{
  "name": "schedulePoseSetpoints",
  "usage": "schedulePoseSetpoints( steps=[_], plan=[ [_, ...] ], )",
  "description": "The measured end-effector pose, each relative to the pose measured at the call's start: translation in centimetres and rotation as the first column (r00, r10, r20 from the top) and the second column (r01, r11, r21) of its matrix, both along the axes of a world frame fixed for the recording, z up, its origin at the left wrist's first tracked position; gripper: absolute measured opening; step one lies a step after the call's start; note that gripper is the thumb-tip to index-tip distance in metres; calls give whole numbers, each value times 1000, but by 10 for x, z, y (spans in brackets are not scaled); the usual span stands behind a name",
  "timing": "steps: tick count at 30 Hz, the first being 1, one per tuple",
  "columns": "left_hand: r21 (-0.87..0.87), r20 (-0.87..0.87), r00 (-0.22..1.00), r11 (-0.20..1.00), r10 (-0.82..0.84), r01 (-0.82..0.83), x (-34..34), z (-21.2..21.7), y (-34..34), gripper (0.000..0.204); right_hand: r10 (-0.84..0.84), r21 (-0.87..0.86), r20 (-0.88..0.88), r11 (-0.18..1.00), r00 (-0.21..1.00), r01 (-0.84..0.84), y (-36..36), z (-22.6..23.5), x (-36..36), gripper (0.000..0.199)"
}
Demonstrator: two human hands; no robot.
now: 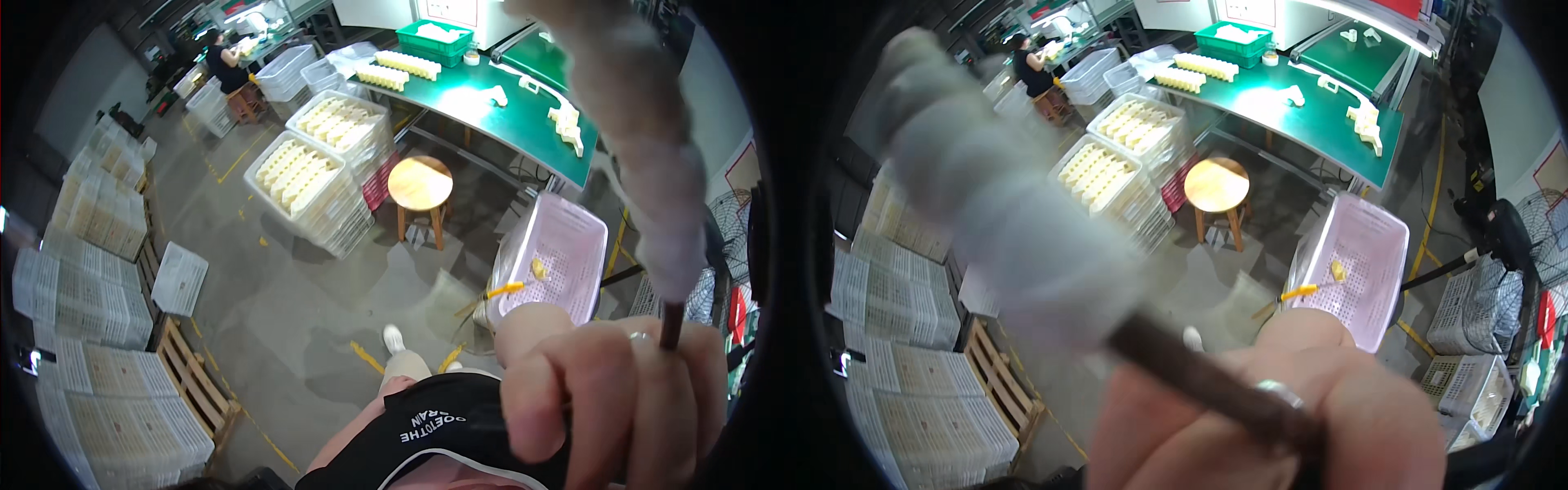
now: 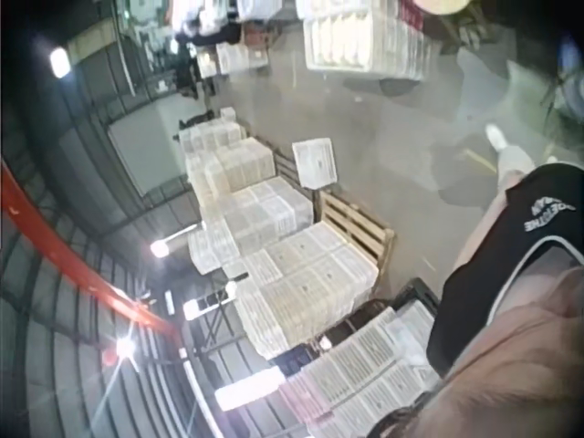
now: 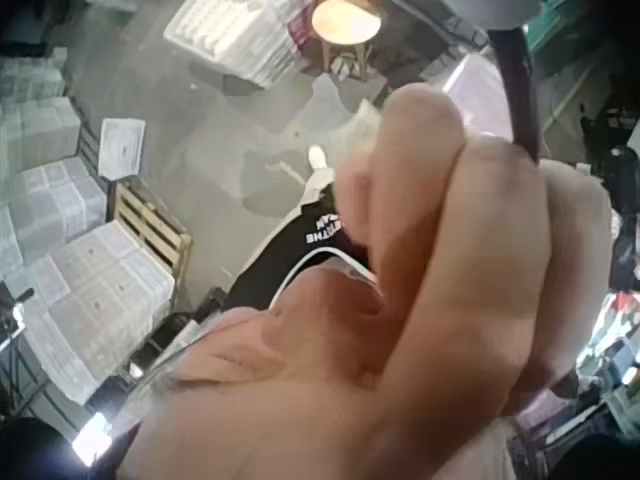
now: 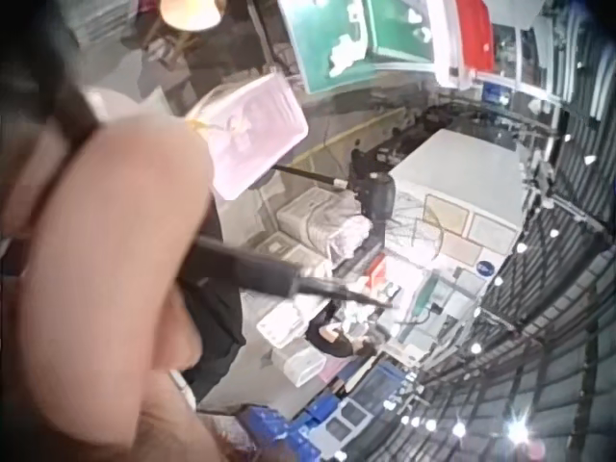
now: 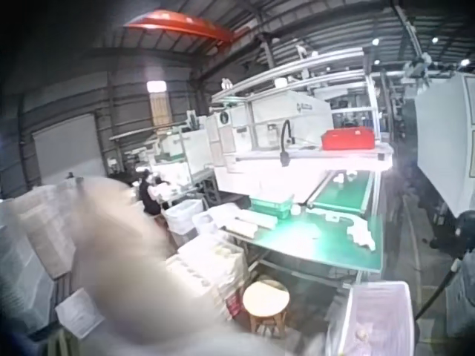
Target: The person trims plastic components using a craft knife, cleans stacks of them with an air nozzle, and packs them into storage bins. The person then walks over to point at items in another crate before returning to trim more components.
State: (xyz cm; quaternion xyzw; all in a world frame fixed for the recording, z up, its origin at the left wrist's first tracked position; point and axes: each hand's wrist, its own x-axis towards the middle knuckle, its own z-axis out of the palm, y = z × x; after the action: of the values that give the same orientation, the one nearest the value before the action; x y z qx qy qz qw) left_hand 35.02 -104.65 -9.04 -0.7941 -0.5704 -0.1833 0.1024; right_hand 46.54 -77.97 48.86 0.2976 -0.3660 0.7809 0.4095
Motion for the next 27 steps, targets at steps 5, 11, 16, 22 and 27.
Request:
schedulePoseSetpoints(
  steps=[5, 11, 16, 22, 27],
  plan=[
    [-778, 434, 888, 559, 150, 286, -146, -38, 144, 37, -176, 32, -13, 984, 984, 176, 97, -12, -93, 12],
    [-843, 444, 896, 346, 12, 413, -232, -18, 280, 39, -449, 16, 7, 893, 893, 449, 182, -24, -103, 9],
    [-908, 419, 905, 20, 73, 419, -257, -14, 381, 39, -598, 13, 28, 802, 801, 598, 274, -29, -142, 7],
    [-825, 562, 785, 117, 261, 552, -259, 14, 512, 30, -623, -61, 35, 779, 782, 624, 371, -70, -98, 5],
    [-922, 338, 896, 294, 288, 253, -215, 60, 639, 21, -569, -76, 14, 820, 822, 568, 467, -79, -76, 4]
  ],
)
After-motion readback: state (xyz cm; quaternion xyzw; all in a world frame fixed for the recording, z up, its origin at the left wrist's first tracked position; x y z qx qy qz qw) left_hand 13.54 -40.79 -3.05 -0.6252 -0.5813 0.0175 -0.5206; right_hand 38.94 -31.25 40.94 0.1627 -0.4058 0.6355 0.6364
